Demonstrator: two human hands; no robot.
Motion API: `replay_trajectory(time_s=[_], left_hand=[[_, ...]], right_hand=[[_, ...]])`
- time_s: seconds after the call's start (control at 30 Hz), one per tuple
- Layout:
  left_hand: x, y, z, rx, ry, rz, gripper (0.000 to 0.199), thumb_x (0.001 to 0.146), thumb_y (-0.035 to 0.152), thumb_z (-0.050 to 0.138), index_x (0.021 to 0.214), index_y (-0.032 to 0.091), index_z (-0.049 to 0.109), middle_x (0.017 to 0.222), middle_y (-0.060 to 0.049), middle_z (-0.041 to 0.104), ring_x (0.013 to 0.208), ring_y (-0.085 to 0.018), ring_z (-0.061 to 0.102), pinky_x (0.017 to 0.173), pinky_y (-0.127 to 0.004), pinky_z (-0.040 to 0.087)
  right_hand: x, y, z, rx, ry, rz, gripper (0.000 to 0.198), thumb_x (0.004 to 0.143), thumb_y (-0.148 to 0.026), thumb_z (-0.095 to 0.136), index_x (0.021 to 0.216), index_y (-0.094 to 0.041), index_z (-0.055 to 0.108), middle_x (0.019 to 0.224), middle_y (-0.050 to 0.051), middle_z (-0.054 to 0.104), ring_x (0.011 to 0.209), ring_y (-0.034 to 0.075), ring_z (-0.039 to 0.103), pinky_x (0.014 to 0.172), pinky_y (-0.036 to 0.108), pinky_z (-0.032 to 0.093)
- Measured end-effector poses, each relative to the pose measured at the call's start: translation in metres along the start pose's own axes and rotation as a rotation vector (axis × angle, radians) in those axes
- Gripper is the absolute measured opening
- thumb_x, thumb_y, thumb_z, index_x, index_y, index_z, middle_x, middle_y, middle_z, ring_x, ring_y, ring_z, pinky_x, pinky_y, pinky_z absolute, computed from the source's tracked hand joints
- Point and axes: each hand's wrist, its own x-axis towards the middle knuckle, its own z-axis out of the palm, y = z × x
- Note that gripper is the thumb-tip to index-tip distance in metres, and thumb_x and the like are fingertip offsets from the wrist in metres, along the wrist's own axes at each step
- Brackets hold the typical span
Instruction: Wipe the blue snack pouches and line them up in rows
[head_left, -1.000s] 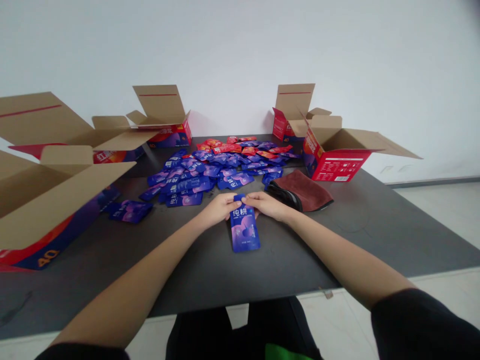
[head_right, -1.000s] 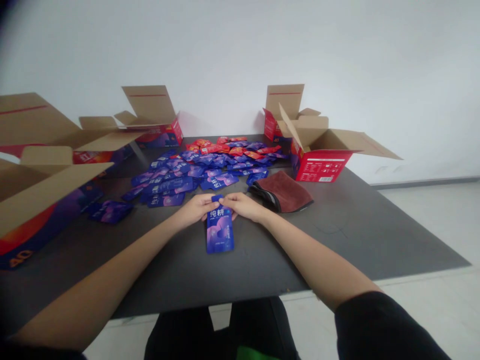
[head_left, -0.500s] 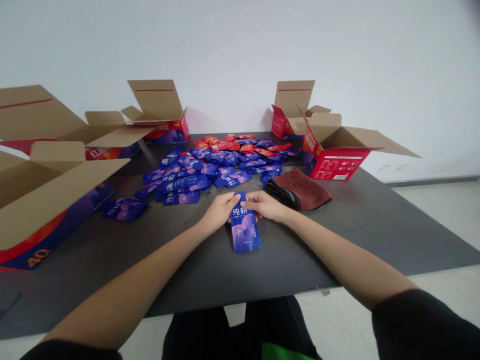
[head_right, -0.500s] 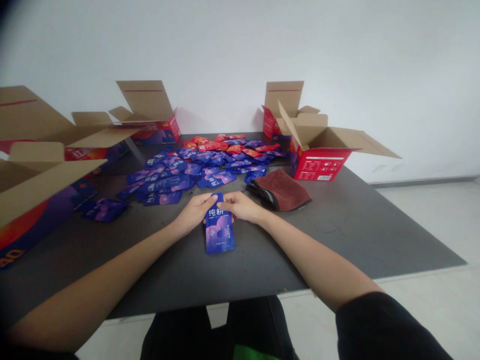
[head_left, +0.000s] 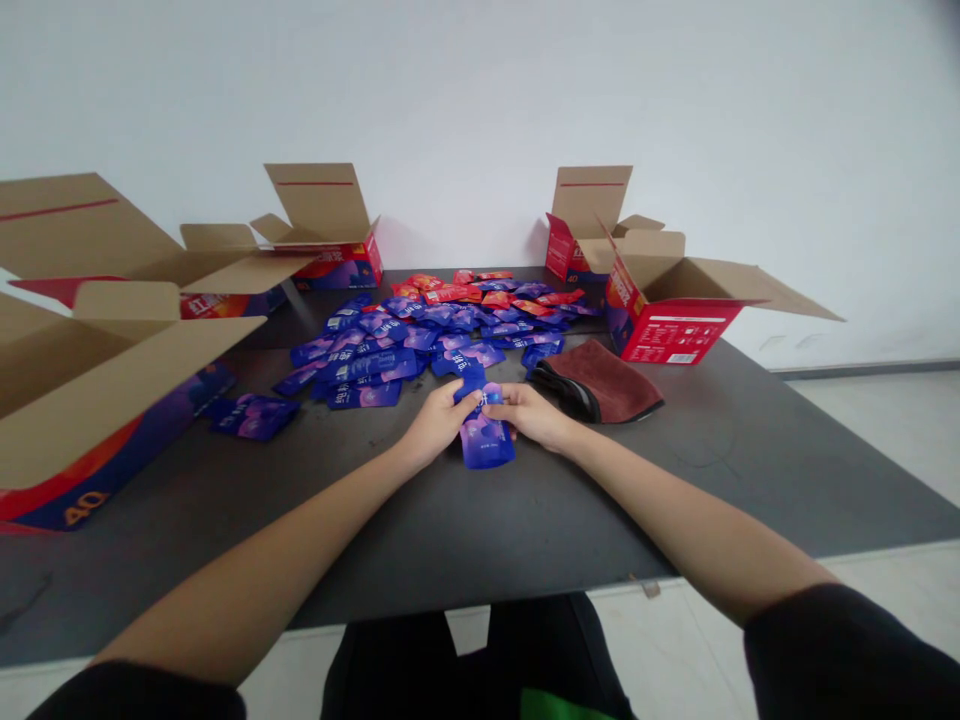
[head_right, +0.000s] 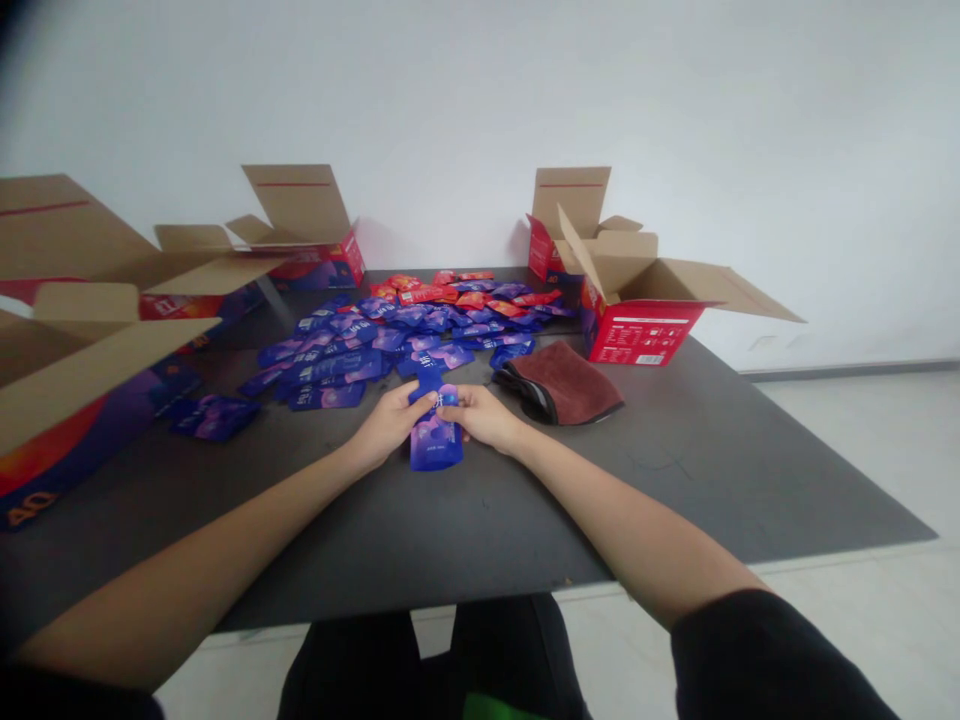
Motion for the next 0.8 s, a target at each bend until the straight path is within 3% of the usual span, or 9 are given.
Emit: replay_trajectory(time_s=[0.13, 0.23, 0.3, 0.4, 0.53, 0.67, 0.8], left_hand=[[-0.0011, 0.0005, 0.0004, -0.06, -0.055, -0.048, 0.037, 0.078, 0.044, 0.064, 0.097, 0.013, 0.062, 0.082, -0.005, 0.068, 0.078, -0.02, 0.063, 0.074, -0.034, 0.051], [-0.0034, 0.0023, 0.0012, -0.072, -0.056, -0.054, 0.038, 0.076, 0.043, 0.067, 0.098, 0.012, 0.063, 0.082, -0.005, 0.068, 0.076, -0.02, 0.064, 0.073, -0.034, 0.051], [-0.0049, 0.0032, 0.0023, -0.07, -0.023, -0.035, 0.04, 0.075, 0.043, 0.067, 0.101, 0.013, 0.062, 0.087, -0.005, 0.068, 0.081, -0.021, 0.063, 0.075, -0.034, 0.05], [-0.0056, 0.0029, 0.0038, -0.059, 0.027, -0.008, 0.04, 0.075, 0.044, 0.067, 0.102, 0.014, 0.063, 0.093, -0.005, 0.069, 0.089, -0.022, 0.062, 0.08, -0.033, 0.048], [-0.0028, -0.0002, 0.0038, -0.053, 0.063, -0.012, 0.037, 0.078, 0.042, 0.065, 0.104, 0.015, 0.063, 0.097, -0.004, 0.069, 0.093, -0.021, 0.061, 0.085, -0.033, 0.047], [-0.0008, -0.0005, 0.0013, -0.088, -0.03, -0.073, 0.039, 0.082, 0.045, 0.059, 0.105, 0.013, 0.062, 0.083, -0.005, 0.068, 0.071, -0.017, 0.063, 0.065, -0.03, 0.051], [-0.0034, 0.003, -0.0006, -0.113, -0.182, -0.116, 0.037, 0.076, 0.04, 0.069, 0.097, 0.011, 0.06, 0.064, -0.001, 0.061, 0.045, -0.01, 0.053, 0.041, -0.021, 0.041]], right_hand=[[0.002, 0.0006, 0.0048, 0.083, 0.089, -0.096, 0.026, 0.071, -0.036, 0.071, 0.082, -0.019, 0.056, 0.064, -0.005, 0.058, 0.055, 0.01, 0.054, 0.051, 0.02, 0.044], [0.003, 0.0015, 0.0034, 0.068, 0.136, -0.056, 0.024, 0.075, -0.038, 0.069, 0.082, -0.019, 0.055, 0.059, -0.006, 0.056, 0.046, 0.009, 0.05, 0.044, 0.02, 0.043], [0.0023, 0.0012, 0.0008, 0.104, 0.099, 0.062, 0.026, 0.079, -0.042, 0.064, 0.085, -0.019, 0.055, 0.058, -0.004, 0.058, 0.042, 0.009, 0.051, 0.04, 0.02, 0.044], [-0.0003, -0.0004, -0.002, 0.161, -0.057, 0.214, 0.032, 0.079, -0.045, 0.065, 0.092, -0.017, 0.056, 0.066, 0.002, 0.066, 0.051, 0.014, 0.062, 0.047, 0.024, 0.052], [-0.003, -0.0008, 0.0003, 0.158, -0.09, 0.165, 0.032, 0.07, -0.037, 0.075, 0.086, -0.015, 0.058, 0.064, 0.001, 0.064, 0.053, 0.012, 0.061, 0.051, 0.023, 0.051], [-0.002, -0.0002, 0.0034, 0.161, -0.001, 0.025, 0.032, 0.066, -0.035, 0.077, 0.081, -0.016, 0.057, 0.063, -0.003, 0.061, 0.047, 0.008, 0.053, 0.045, 0.021, 0.045], [0.0003, 0.0006, 0.0015, 0.114, 0.074, -0.047, 0.033, 0.068, -0.038, 0.076, 0.082, -0.017, 0.055, 0.062, -0.004, 0.06, 0.048, 0.009, 0.053, 0.043, 0.019, 0.042]])
